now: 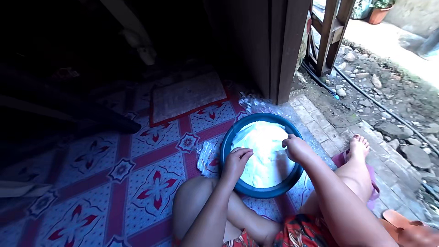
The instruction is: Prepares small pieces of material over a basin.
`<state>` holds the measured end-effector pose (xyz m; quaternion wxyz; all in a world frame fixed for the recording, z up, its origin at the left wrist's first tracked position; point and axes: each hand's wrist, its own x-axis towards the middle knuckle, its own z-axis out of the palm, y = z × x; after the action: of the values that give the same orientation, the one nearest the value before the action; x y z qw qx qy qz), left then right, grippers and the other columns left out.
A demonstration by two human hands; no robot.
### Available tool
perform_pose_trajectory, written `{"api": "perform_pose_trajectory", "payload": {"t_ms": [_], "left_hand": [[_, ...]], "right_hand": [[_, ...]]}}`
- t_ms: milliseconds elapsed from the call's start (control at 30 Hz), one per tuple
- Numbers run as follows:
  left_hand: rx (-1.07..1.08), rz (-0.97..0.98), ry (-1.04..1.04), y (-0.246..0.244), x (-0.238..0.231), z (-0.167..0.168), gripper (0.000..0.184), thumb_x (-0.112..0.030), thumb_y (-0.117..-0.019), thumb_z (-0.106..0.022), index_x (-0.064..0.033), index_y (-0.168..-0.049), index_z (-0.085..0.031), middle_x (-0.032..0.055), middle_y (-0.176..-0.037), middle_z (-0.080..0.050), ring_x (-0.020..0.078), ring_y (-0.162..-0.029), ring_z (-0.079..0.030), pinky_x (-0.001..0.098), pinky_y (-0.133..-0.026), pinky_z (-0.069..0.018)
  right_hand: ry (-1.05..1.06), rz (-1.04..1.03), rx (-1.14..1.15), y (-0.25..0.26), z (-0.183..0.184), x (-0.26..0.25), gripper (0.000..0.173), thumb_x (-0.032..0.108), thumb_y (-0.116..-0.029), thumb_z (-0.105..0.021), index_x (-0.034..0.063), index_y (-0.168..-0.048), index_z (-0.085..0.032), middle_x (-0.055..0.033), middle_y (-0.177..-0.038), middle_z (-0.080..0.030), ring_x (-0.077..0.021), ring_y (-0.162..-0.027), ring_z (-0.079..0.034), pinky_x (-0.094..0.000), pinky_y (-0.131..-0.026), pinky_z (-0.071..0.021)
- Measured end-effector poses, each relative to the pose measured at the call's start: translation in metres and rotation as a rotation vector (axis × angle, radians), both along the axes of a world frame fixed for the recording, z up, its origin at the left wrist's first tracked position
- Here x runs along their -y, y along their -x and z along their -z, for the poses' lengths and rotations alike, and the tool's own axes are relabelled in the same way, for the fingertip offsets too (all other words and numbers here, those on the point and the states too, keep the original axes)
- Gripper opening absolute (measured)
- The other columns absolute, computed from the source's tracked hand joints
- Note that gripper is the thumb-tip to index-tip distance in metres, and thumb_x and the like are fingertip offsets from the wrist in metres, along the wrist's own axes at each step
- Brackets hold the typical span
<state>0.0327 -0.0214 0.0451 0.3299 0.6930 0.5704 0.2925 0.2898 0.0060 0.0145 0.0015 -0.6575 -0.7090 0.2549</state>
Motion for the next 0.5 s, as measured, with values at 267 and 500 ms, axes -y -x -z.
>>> {"api": "perform_pose_trajectory", "payload": {"t_ms": [267, 500], "left_hand": [[0.009, -0.003, 0.019, 0.0023, -0.0016, 0.0027, 0.017, -0.016, -0.0997, -0.066, -0.0044, -0.107, -0.077, 0.0086, -0.106, -0.071, 0.0106, -0.092, -0.066, 0.0246, -0.086, -0.0536], [0.014, -0.019, 0.048, 0.0063, -0.0039, 0.0036, 0.017, -0.016, -0.0999, -0.066, -0.0042, -0.108, -0.076, 0.0087, -0.107, -0.071, 0.0102, -0.092, -0.066, 0.0242, -0.086, -0.0532]], "right_hand": [[0.069, -0.027, 0.073, 0.0037, -0.0014, 0.0004, 0.024, 0.004, -0.0933, -0.055, 0.0045, -0.109, -0.073, -0.0203, -0.12, -0.067, -0.0406, -0.117, -0.064, -0.0609, -0.094, -0.0528], [-0.144, -0.006, 0.079, 0.0059, -0.0048, 0.0035, 0.02, 0.001, -0.0915, -0.056, 0.0056, -0.099, -0.074, -0.0171, -0.114, -0.069, -0.0378, -0.108, -0.067, -0.0587, -0.084, -0.0561]]}}
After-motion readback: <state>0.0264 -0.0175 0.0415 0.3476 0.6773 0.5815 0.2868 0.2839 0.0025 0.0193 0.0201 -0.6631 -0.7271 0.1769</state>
